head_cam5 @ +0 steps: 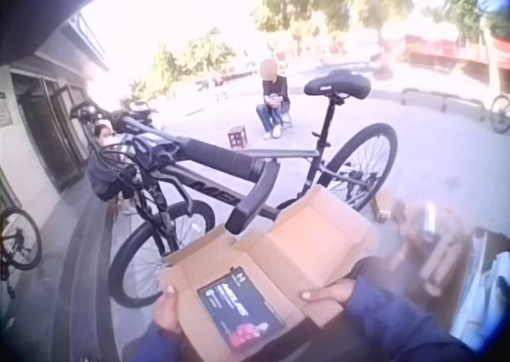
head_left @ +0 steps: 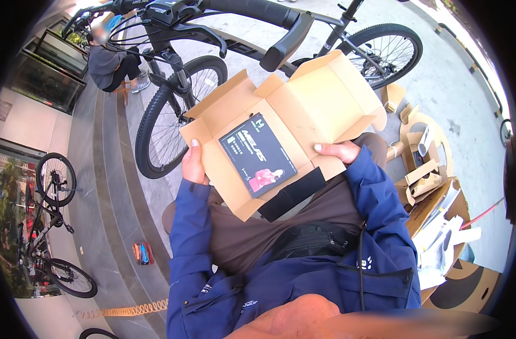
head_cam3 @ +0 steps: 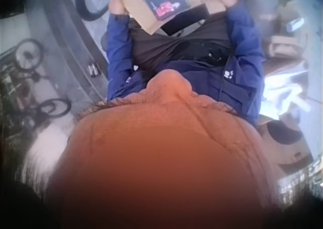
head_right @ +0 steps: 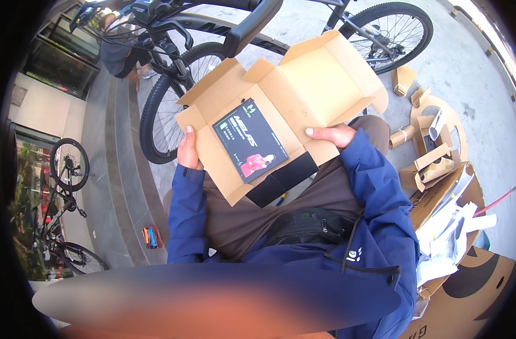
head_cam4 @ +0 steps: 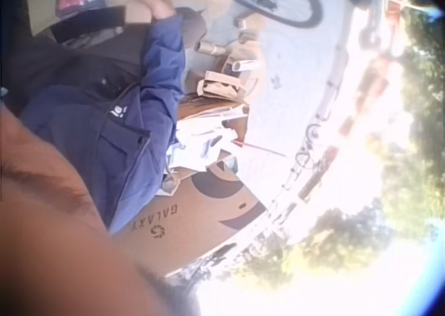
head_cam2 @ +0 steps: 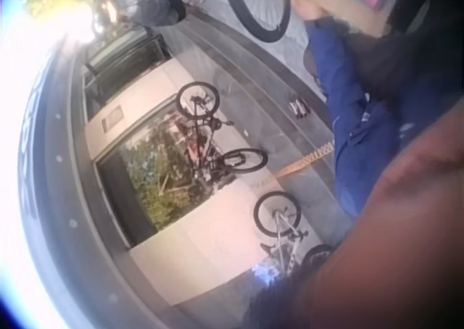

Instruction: The person unpacks a box of bicycle parts and tools, then installs a quick-release skewer into the front wheel axle. They tighten the skewer by hand and test the wheel's movement.

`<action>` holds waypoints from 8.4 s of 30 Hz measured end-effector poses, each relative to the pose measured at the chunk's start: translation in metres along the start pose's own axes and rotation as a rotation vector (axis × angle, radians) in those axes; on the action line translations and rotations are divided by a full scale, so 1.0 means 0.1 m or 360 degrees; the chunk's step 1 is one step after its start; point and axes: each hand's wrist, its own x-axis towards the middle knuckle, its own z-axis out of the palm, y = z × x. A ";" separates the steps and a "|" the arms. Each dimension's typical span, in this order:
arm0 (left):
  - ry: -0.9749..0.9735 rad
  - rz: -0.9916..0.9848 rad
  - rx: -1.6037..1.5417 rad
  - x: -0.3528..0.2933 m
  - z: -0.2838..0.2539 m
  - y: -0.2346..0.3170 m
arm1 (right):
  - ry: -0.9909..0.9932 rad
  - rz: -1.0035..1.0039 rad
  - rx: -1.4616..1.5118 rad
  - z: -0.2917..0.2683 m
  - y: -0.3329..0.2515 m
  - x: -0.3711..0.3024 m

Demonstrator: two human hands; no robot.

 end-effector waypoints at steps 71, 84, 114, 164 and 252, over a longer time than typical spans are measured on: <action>-0.0206 -0.1124 -0.0138 -0.22 -0.08 -0.85 | 0.2377 0.0960 -0.1175 -2.04 4.20 -1.21; -0.0067 -0.1130 0.0005 -0.26 0.08 -0.75 | 0.1945 0.1101 -0.1142 -2.52 4.14 -1.16; -0.0461 0.0276 0.0743 0.54 0.42 -0.01 | -0.0989 -0.0636 -0.1837 1.02 -0.96 1.43; -0.0097 -0.1309 -0.0368 -0.44 0.12 -1.53 | -0.0625 0.0781 -0.0803 0.76 1.10 1.26; -0.0220 -0.0459 -0.0308 -0.20 0.38 -0.23 | 0.1234 -0.0804 0.0410 -2.25 0.68 -0.51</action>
